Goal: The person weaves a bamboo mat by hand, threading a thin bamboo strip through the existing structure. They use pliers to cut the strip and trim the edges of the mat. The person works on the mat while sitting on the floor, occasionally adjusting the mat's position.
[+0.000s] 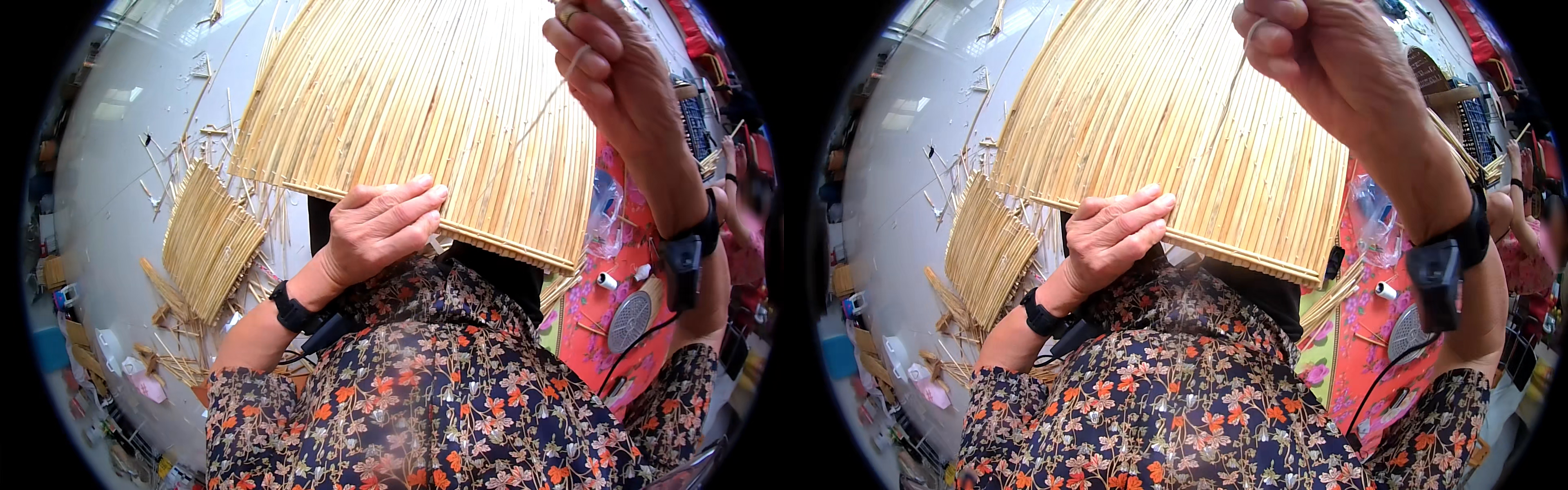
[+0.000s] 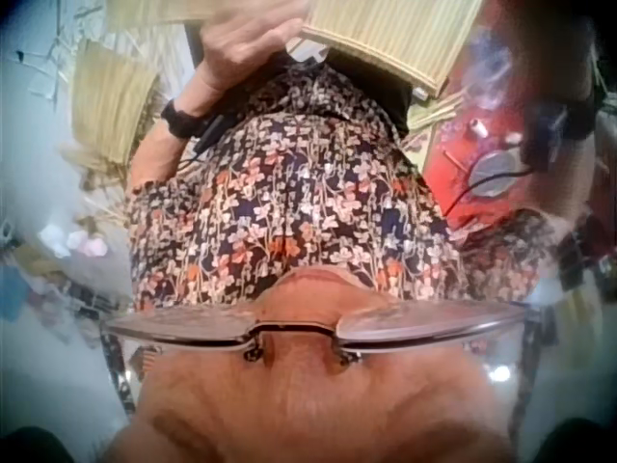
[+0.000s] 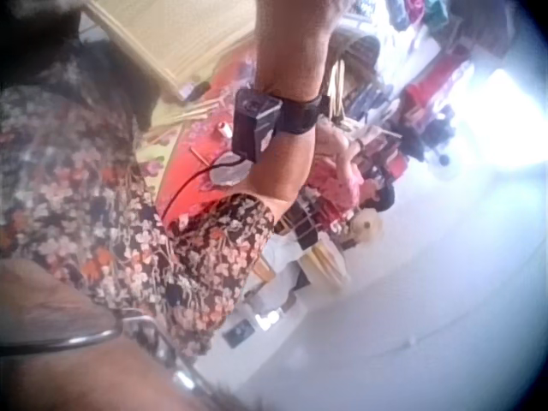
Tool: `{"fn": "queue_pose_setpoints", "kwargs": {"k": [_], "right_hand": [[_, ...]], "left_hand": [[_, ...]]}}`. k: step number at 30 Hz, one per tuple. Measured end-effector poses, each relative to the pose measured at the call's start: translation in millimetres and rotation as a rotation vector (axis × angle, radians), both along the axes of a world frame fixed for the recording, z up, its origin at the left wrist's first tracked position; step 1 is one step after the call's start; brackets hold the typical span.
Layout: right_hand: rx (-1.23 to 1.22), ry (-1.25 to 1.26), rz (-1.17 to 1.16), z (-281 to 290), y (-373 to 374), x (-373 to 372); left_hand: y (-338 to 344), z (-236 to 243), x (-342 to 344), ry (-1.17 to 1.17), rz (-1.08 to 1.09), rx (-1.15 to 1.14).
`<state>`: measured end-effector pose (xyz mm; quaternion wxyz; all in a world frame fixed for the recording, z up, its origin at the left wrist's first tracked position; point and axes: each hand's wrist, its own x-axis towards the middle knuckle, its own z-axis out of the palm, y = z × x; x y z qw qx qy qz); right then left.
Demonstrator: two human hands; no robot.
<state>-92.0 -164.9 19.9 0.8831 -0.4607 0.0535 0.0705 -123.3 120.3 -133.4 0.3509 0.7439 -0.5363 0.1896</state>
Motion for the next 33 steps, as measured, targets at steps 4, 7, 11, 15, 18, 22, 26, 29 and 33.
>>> {"fn": "queue_pose_setpoints", "kwargs": {"k": [4,7,11,15,18,22,26,29,33], "right_hand": [[-0.320,-0.168,-0.089,-24,-6,-15],[-0.572,-0.006,0.171,-59,-1,-60],[-0.951,0.064,0.362,-73,16,-103],[-0.988,-0.046,0.307,-72,21,-110],[-0.994,0.008,0.312,-74,21,-109],[-1.106,-0.108,0.294,-89,20,-115],[-1.172,-0.141,0.295,-94,22,-117],[-1.233,-0.185,0.291,-94,22,-118],[-1.249,-0.190,0.255,-93,26,-121]], "left_hand": [[-2,2,1,0.033,-0.016,0.000],[6,-4,1,0.044,-0.036,0.054],[15,4,14,0.092,-0.127,0.138],[34,7,29,0.147,-0.126,0.161],[55,10,42,0.207,-0.028,0.183],[59,12,49,0.299,-0.007,0.179],[59,5,53,0.339,-0.018,0.142],[60,3,55,0.383,-0.039,0.144],[59,4,61,0.428,-0.059,0.158]]}}
